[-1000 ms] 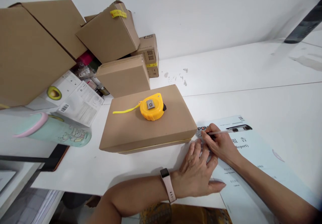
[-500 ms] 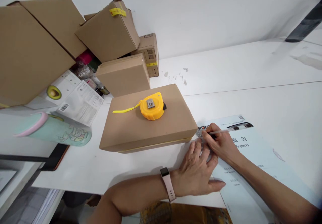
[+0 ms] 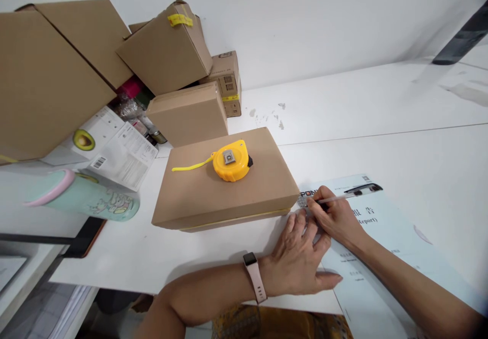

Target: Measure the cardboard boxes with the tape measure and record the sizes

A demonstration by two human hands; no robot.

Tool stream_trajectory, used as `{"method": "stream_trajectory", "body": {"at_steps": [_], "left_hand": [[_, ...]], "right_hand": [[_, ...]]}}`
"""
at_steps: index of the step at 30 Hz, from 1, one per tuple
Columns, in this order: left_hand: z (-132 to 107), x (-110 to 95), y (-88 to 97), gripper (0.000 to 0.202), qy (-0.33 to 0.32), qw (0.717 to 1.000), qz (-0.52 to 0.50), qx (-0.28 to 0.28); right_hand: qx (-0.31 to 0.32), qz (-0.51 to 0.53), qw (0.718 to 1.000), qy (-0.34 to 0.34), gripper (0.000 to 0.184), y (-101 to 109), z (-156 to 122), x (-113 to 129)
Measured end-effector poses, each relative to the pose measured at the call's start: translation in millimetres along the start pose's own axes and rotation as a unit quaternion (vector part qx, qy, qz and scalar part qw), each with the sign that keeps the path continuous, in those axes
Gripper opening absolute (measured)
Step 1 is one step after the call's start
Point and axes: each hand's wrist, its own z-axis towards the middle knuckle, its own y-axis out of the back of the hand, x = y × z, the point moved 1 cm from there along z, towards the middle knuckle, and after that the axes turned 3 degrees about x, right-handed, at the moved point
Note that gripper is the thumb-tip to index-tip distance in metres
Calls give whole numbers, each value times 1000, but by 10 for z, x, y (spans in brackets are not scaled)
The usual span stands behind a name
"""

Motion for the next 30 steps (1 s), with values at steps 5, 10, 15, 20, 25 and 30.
{"method": "stream_trajectory", "body": {"at_steps": [5, 10, 15, 20, 25, 30], "left_hand": [[4, 3, -3, 77, -3, 1000, 2, 4], [6, 2, -15, 77, -7, 1000, 10, -4], [9, -6, -1, 79, -6, 1000, 18, -1], [10, 3, 18, 77, -8, 1000, 16, 14], [8, 1, 1, 78, -5, 1000, 17, 8], [-1, -8, -6, 78, -6, 1000, 18, 1]], "right_hand": [[-8, -10, 1000, -5, 25, -2, 9, 16], [-7, -23, 1000, 5, 24, 3, 5, 0], [-21, -25, 999, 1, 24, 4, 8, -21], [-13, -31, 999, -6, 24, -10, 14, -20], [-13, -35, 999, -13, 23, -1, 11, 5], [-10, -39, 999, -7, 22, 11, 8, 23]]}}
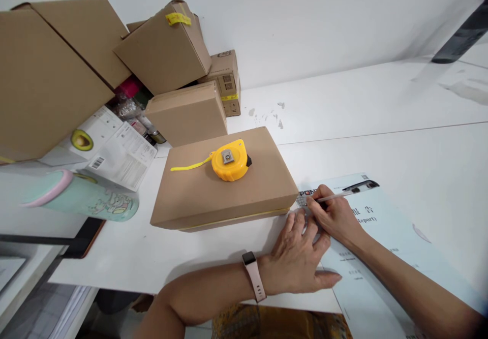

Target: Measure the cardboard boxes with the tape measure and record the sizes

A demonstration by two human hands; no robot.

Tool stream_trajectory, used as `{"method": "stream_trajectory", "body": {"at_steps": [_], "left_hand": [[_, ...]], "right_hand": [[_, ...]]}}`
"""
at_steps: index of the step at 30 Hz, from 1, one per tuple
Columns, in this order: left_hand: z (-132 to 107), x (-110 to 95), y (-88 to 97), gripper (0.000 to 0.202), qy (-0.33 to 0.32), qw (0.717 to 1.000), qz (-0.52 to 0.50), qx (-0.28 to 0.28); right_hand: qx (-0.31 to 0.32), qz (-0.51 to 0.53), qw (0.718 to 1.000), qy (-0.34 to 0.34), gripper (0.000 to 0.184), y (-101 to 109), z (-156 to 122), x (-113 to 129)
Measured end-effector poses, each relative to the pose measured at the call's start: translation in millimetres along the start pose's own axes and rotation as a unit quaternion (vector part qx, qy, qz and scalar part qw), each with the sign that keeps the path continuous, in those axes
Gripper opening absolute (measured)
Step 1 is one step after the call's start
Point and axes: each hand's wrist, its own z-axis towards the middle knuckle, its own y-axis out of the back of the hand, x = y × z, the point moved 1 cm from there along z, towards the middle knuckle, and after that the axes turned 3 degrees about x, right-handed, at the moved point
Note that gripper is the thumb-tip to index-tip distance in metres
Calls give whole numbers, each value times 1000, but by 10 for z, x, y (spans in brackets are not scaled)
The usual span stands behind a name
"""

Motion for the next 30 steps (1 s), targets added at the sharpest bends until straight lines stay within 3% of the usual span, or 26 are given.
{"method": "stream_trajectory", "body": {"at_steps": [30], "left_hand": [[-6, 20, 22, 79, -8, 1000, 14, 1]], "right_hand": [[-12, 2, 1000, -9, 24, 21, 1, 12]]}}
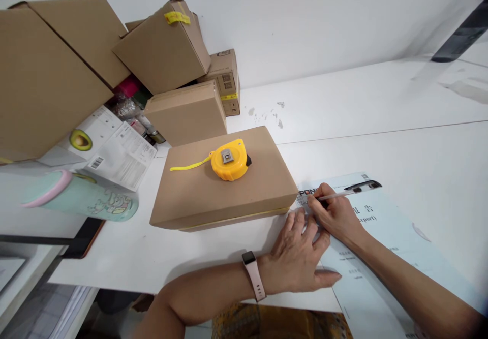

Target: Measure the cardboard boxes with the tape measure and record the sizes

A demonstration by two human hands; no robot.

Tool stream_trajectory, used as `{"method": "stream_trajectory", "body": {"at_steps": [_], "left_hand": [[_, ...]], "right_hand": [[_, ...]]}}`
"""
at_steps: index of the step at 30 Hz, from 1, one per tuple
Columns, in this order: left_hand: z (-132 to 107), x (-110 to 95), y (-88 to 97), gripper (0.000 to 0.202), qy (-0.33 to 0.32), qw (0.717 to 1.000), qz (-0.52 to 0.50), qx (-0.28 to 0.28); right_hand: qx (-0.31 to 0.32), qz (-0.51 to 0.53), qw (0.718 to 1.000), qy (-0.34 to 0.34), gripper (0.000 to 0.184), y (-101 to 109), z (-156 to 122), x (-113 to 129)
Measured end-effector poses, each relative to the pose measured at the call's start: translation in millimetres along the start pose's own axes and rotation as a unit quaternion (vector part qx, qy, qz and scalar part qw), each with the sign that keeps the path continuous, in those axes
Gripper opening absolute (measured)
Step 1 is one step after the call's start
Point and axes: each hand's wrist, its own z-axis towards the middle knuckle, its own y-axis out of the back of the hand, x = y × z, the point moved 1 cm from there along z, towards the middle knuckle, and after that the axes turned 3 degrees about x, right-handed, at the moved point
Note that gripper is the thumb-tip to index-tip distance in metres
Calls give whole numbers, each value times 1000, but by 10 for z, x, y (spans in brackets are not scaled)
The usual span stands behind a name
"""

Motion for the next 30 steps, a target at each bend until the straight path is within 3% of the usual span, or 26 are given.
{"method": "stream_trajectory", "body": {"at_steps": [18, 23, 26, 28, 30], "left_hand": [[-6, 2, -27, 79, 1, 1000, -3, -12], [-12, 3, -15, 76, -1, 1000, 3, -11], [-15, 3, -4, 76, -5, 1000, 8, -7], [-19, 6, -5, 77, -5, 1000, 5, -5], [-23, 10, -15, 77, -2, 1000, -2, -9]], "right_hand": [[-1, 8, 1000, -2, 25, -10, -7, -26], [-58, 20, 998, 3, 25, 88, 26, -107], [-118, -22, 992, 47, 19, 259, 92, -197], [-107, -87, 985, 103, 19, 363, 145, -276], [-67, -146, 975, 151, 31, 425, 194, -370]]}}
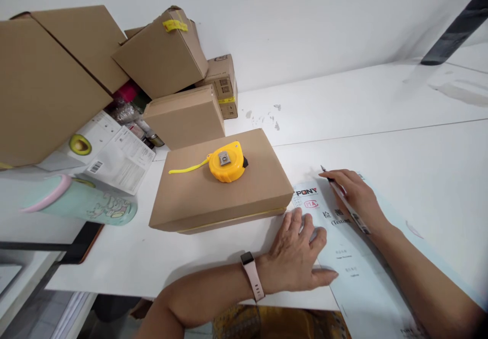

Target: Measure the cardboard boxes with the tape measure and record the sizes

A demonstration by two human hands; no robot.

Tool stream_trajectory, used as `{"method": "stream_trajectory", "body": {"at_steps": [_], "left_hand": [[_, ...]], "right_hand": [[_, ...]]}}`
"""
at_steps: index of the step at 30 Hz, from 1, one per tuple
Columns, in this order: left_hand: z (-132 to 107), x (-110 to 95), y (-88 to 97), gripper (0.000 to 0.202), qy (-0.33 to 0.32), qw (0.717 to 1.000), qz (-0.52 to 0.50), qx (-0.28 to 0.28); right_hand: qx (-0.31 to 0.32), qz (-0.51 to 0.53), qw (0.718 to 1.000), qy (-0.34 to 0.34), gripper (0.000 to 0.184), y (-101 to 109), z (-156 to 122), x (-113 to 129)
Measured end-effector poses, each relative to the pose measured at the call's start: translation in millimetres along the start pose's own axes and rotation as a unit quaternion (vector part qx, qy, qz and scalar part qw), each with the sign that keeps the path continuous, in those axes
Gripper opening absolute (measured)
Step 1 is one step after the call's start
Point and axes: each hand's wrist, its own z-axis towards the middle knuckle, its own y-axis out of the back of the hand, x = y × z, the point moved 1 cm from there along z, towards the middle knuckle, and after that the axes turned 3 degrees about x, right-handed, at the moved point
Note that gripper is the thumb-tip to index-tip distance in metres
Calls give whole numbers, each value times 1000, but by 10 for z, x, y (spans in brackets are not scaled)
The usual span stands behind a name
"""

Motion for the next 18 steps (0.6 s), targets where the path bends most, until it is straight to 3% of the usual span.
{"method": "stream_trajectory", "body": {"at_steps": [6, 10, 12, 14, 16, 18], "left_hand": [[20, 21, -105, 73, -2, 999, -17, -50], [37, 29, 14, 36, -40, 972, -45, -228], [7, 29, 247, 24, -67, 944, -39, -320], [-43, 49, 582, 25, -68, 915, -4, -398], [-89, 120, 951, 28, -19, 879, 52, -473], [-112, 261, 1268, 30, 82, 852, 90, -509]], "right_hand": [[67, -101, 988, 96, 65, -123, 46, -207], [35, -118, 989, 79, 72, -183, 76, -224], [13, -102, 993, 56, 67, -195, 81, -226], [-4, -77, 997, 33, 59, -205, 82, -233], [-14, -52, 998, 15, 53, -216, 83, -243], [-17, -39, 999, 7, 48, -226, 88, -250]]}}
